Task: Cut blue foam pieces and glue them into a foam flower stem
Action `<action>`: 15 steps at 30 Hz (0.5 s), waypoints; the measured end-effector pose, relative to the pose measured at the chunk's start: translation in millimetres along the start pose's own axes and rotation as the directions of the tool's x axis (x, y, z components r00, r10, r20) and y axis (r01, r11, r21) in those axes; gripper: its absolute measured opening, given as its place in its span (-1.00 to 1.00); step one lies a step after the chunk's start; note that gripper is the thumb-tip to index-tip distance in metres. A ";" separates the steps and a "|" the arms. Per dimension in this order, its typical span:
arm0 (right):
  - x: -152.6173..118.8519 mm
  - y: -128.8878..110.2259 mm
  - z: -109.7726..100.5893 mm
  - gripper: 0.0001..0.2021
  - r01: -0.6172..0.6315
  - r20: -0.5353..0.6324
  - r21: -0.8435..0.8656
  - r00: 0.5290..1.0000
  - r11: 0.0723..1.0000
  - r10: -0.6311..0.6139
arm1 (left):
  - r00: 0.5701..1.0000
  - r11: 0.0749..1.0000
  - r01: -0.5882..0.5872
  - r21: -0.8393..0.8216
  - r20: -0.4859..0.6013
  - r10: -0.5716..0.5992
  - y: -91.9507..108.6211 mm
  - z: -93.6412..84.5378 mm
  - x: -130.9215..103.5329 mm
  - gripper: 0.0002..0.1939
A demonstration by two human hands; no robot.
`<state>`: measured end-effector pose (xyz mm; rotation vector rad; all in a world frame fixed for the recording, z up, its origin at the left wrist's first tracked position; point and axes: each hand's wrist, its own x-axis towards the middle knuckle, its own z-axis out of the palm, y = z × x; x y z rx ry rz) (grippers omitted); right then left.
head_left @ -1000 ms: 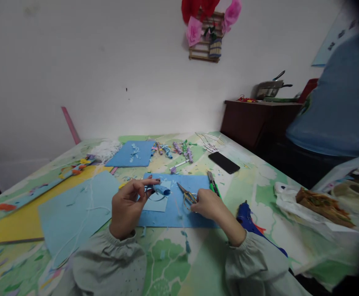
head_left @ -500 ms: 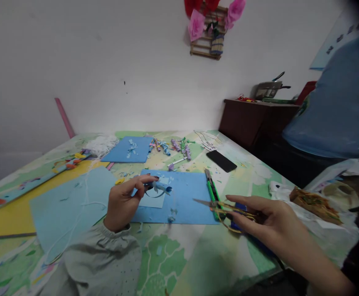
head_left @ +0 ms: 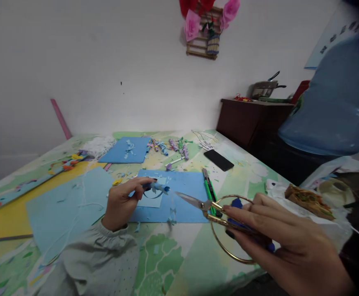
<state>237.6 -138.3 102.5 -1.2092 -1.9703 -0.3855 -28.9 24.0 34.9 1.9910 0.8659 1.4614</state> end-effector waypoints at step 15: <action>29.3 -11.4 14.8 -0.73 0.084 0.127 0.083 0.987 0.993 -0.094 | 0.997 0.995 -0.082 0.049 0.001 0.082 7.9 0.3 3.1 -0.76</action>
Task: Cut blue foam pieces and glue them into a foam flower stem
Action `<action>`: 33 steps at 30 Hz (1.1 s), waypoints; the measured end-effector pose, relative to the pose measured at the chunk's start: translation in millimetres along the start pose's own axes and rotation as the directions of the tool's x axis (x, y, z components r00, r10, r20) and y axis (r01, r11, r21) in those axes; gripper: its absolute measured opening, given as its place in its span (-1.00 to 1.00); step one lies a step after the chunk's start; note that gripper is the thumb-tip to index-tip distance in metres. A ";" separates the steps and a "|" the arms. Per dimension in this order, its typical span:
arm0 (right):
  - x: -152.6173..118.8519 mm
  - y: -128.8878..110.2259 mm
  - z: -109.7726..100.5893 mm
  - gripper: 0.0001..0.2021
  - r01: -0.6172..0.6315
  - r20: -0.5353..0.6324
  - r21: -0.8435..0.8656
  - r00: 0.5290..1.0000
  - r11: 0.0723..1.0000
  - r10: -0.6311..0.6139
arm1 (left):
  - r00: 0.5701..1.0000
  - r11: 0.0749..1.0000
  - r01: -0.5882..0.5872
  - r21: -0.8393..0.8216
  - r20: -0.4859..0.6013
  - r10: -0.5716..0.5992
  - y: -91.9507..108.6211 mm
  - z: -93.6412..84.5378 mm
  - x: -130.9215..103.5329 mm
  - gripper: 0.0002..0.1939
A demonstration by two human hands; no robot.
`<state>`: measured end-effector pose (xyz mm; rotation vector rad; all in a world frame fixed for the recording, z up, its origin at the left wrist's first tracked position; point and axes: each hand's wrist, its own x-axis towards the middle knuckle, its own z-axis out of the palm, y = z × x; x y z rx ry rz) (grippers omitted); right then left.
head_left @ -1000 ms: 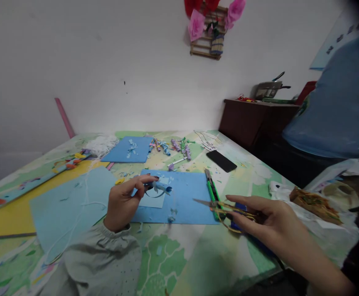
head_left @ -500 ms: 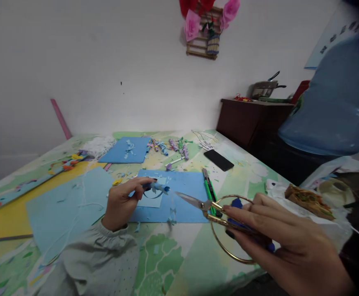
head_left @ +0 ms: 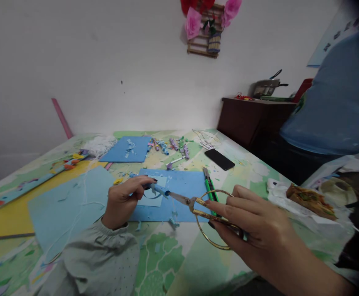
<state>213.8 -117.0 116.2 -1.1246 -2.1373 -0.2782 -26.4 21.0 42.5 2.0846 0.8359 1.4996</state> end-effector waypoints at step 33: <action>-17.4 -7.0 -2.3 -0.80 0.121 0.080 -0.206 0.991 0.971 -0.107 | 0.980 0.976 -0.180 0.122 0.102 0.168 -3.9 -2.1 -1.3 -0.72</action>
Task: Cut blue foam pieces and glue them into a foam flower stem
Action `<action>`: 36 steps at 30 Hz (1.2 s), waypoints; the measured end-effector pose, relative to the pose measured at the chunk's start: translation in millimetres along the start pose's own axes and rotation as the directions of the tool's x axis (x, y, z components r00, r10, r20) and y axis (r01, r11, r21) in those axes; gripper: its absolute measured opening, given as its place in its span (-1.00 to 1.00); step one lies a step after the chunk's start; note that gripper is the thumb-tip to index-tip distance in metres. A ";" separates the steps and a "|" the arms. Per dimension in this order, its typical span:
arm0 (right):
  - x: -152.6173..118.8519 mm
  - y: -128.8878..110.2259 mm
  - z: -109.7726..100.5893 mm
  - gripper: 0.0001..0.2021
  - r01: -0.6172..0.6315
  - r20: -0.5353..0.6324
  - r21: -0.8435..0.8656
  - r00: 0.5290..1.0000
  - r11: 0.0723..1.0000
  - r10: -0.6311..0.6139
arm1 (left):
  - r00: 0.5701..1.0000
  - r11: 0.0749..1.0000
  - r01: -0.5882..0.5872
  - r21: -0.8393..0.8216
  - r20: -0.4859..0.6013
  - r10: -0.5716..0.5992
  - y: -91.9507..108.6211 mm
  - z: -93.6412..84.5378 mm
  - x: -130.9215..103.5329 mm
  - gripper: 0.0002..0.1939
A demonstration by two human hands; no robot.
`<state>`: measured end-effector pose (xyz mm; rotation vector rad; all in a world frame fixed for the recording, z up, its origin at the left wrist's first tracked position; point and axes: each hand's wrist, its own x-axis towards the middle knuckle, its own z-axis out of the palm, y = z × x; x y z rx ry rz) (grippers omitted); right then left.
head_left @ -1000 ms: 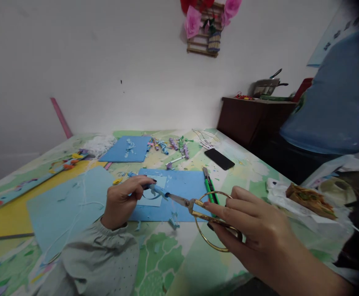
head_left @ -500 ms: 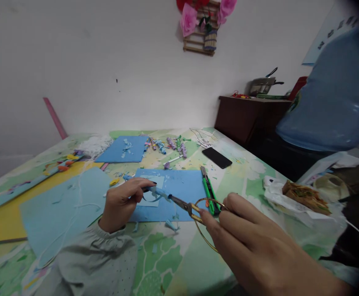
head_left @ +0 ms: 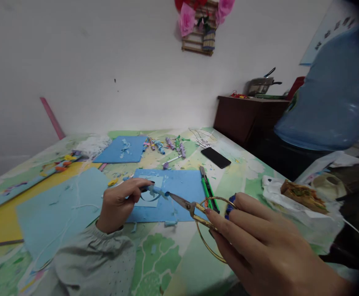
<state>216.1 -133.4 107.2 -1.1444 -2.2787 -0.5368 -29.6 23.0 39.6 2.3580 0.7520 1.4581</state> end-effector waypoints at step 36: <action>95.2 47.0 141.9 -0.83 -0.576 0.118 -0.036 0.809 0.817 0.576 | 0.708 0.507 0.507 -0.697 0.001 -0.706 -5.4 3.6 66.2 -0.52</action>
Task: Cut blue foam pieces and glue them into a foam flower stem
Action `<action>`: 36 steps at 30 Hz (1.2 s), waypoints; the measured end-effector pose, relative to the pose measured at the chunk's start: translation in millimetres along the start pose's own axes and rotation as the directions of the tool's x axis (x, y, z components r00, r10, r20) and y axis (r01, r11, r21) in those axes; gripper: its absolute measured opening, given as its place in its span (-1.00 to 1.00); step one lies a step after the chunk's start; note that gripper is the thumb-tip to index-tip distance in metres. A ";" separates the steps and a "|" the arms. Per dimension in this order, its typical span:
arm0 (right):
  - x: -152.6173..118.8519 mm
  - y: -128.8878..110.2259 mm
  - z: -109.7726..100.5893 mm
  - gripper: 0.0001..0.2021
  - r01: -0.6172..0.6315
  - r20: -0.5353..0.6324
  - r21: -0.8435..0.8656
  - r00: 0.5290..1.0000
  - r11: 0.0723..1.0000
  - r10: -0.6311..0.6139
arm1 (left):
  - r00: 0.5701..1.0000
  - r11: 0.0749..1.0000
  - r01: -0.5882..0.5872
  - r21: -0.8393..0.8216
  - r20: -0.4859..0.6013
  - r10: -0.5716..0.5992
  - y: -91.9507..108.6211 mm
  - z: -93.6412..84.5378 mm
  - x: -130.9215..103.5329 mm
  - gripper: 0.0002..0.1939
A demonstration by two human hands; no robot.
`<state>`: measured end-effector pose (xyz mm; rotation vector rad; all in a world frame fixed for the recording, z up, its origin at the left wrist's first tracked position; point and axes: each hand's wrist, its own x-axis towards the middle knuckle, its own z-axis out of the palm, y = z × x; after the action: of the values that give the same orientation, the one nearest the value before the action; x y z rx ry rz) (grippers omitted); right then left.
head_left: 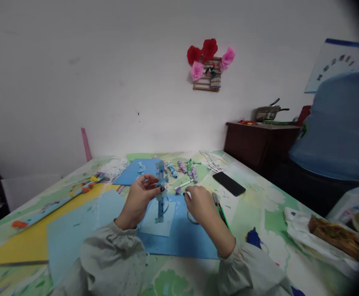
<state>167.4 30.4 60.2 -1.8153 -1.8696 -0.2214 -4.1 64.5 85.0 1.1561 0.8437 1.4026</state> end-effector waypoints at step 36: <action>51.9 -31.1 -39.9 -0.87 0.158 -0.295 0.678 0.953 0.718 0.069 | 0.718 0.418 -0.530 0.737 0.128 0.684 -8.7 24.4 -4.1 -0.72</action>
<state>149.0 55.1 125.7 -1.1313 -1.4863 0.1774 21.5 59.3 82.7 2.1661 1.2736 1.8572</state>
